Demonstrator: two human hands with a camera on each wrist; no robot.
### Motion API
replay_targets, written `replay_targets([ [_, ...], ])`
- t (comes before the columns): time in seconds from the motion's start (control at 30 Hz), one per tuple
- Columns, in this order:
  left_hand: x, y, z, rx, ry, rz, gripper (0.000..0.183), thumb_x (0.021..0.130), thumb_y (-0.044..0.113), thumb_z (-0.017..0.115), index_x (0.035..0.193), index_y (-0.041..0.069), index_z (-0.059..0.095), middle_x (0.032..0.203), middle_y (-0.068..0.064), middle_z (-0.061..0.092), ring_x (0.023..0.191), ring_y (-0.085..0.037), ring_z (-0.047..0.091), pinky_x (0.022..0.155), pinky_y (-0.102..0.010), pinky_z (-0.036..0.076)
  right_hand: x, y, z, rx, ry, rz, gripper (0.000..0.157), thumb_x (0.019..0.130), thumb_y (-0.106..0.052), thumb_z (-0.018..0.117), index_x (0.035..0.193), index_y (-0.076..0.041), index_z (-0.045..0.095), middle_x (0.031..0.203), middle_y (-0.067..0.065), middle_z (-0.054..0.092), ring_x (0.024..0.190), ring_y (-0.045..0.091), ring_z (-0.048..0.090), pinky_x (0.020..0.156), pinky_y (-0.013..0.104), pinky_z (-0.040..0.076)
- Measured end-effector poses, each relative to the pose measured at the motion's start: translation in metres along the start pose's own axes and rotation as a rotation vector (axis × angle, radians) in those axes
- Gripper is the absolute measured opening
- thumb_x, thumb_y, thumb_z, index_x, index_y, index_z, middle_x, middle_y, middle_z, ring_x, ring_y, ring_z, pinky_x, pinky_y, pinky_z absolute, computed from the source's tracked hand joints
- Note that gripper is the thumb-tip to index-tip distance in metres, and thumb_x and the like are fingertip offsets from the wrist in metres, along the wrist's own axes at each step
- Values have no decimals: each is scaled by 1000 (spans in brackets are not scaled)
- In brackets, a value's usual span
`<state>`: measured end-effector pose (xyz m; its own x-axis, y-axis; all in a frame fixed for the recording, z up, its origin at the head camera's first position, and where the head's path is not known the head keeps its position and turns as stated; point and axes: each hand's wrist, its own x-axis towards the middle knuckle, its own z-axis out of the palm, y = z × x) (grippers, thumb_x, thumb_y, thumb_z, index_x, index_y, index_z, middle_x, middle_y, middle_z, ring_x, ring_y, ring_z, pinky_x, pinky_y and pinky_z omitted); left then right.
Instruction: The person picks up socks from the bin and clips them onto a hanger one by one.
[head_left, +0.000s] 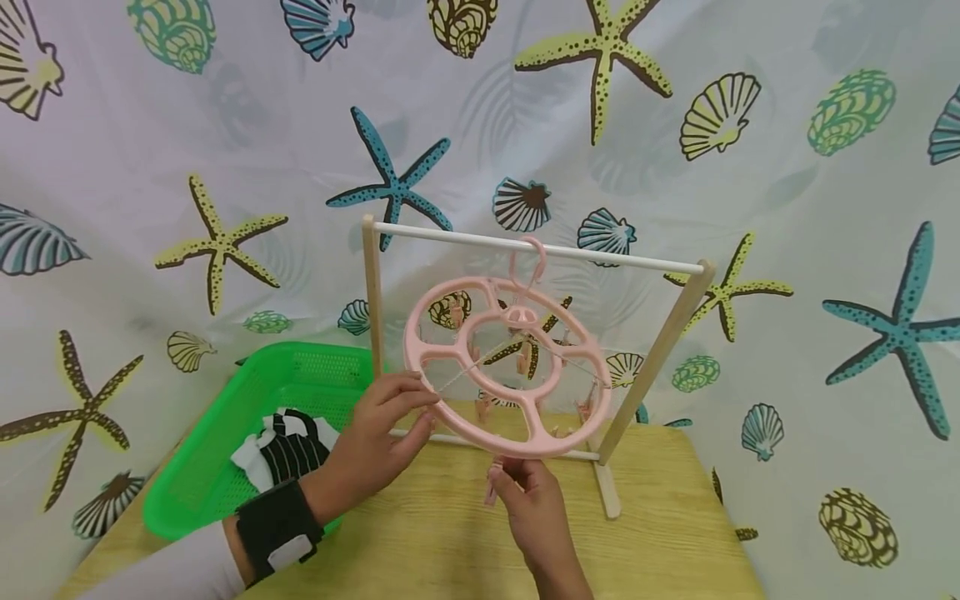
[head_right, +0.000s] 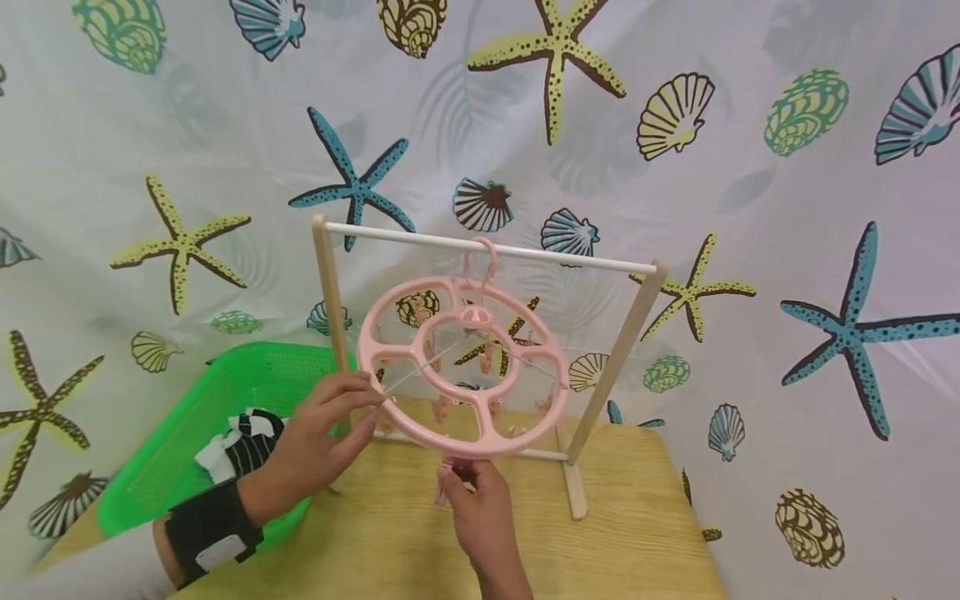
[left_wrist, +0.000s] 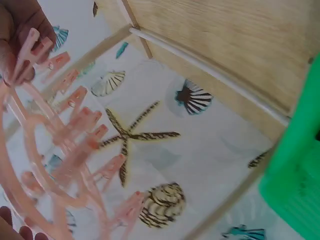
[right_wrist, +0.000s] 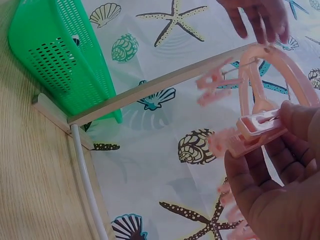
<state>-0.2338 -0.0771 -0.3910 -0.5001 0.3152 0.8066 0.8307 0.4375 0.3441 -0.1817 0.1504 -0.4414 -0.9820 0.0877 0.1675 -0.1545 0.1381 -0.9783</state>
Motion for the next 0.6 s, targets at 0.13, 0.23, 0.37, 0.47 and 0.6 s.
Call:
replay_targets([
  [0.13, -20, -20, -12, 41, 139, -135, 21, 88, -4, 68, 107, 4, 70, 111, -11, 59, 109, -27, 56, 87, -42, 48, 0, 1, -2, -3, -2, 19, 15, 93, -8, 68, 103, 3, 64, 95, 9, 64, 94, 20, 58, 81, 35, 45],
  [0.23, -34, -40, -20, -30, 182, -385, 19, 96, 0, 59, 115, 1, 65, 117, -15, 57, 110, -30, 55, 87, -43, 45, 0, 1, -3, 7, 1, 19, 15, 93, -7, 68, 104, 3, 63, 95, 10, 64, 93, 20, 59, 80, 33, 46],
  [0.37, -42, -71, -33, -212, 143, -815, 36, 106, 18, 46, 136, -2, 49, 136, -21, 45, 126, -36, 43, 98, -48, 38, 1, 0, -4, 32, 10, 20, 17, 93, -5, 67, 105, 6, 62, 95, 9, 63, 94, 20, 59, 79, 32, 47],
  [0.47, -42, -96, -46, -288, 36, -1055, 51, 107, 27, 40, 148, -3, 33, 146, -27, 33, 133, -42, 34, 104, -53, 34, 0, 0, -6, 38, 9, 26, 17, 94, -6, 67, 105, 6, 62, 96, 8, 63, 95, 19, 58, 81, 34, 45],
  [0.6, -46, -129, -61, -292, -222, -1201, 65, 107, 31, 35, 151, -12, 16, 151, -37, 18, 137, -53, 24, 108, -60, 28, -1, -1, -8, 39, 2, 20, 17, 94, -7, 67, 106, 5, 63, 96, 9, 63, 95, 20, 57, 82, 36, 43],
])
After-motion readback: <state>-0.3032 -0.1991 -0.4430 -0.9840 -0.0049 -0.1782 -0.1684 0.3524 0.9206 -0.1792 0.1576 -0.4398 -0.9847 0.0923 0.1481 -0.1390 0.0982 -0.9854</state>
